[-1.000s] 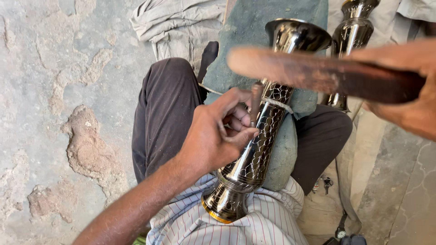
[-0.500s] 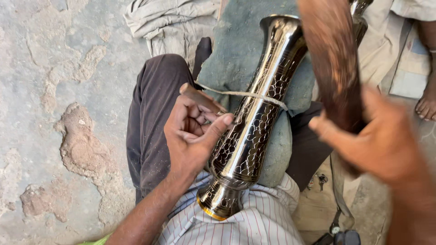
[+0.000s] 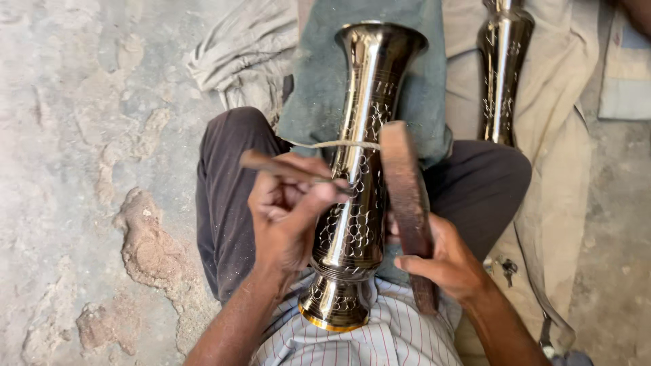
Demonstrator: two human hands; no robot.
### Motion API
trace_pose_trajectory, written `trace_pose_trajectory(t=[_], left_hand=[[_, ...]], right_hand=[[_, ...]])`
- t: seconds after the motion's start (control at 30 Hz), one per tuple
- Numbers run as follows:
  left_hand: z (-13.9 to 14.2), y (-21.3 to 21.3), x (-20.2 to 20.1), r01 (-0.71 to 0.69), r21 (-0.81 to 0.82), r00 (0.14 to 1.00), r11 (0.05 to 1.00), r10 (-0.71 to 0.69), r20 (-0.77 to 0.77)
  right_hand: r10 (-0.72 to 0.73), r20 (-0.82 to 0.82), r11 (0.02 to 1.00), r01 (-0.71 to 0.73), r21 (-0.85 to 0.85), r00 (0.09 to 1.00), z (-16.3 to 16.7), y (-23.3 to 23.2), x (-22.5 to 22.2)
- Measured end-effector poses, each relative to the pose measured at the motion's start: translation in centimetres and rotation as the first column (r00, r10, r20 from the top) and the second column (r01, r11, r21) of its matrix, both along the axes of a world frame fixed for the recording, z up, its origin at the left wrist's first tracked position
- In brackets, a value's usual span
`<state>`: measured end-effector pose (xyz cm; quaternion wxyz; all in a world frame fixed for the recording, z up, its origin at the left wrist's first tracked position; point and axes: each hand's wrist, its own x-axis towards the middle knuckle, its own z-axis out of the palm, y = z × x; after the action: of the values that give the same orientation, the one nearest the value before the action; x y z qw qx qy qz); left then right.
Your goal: The person sits on the floor and uses a chisel and wooden mallet to engrave a decorative pattern onto a silver-colored metal vase. They hold the chisel against the vase and strike it repeatedly with the mallet, rotating the vase to work on different sections.
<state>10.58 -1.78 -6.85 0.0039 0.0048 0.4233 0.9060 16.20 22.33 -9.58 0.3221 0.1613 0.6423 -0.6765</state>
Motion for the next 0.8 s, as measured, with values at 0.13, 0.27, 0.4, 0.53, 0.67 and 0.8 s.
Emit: trace_pose_trajectory(t=[0.13,0.27,0.4,0.53,0.67,0.8], left_hand=[[3.5,-0.4,-2.9,0.228,-0.647,0.952,0.728,-0.307,-0.010],[5.4,0.4,-5.5,0.325,-0.785,0.832,0.527,-0.554,-0.027],[6.0,2.0,-7.1,0.289,-0.912,0.732,0.292,-0.681,0.014],[5.9,3.1,-7.6,0.354,-0.935,0.681,-0.017,-0.681,0.270],[6.0,4.0,-7.6,0.275,-0.960,0.653,-0.054,-0.722,0.227],[6.5,4.1,-7.8,0.139,-0.990,0.632,-0.033,-0.767,0.114]], right_hand=[[-0.076,-0.494,0.976,0.166,0.140,0.866,4.9,0.0,2.0],[-0.292,-0.753,0.927,0.369,-0.071,0.589,5.2,-0.7,2.9],[-0.372,-0.577,0.905,0.422,-0.052,0.727,1.4,0.2,2.1],[-0.321,-0.509,0.778,0.529,0.339,0.798,0.8,3.6,4.0],[-0.563,-0.466,0.822,0.522,-0.228,0.683,1.2,5.7,4.5],[-0.451,-0.247,0.892,0.443,-0.088,0.858,0.7,6.6,3.8]])
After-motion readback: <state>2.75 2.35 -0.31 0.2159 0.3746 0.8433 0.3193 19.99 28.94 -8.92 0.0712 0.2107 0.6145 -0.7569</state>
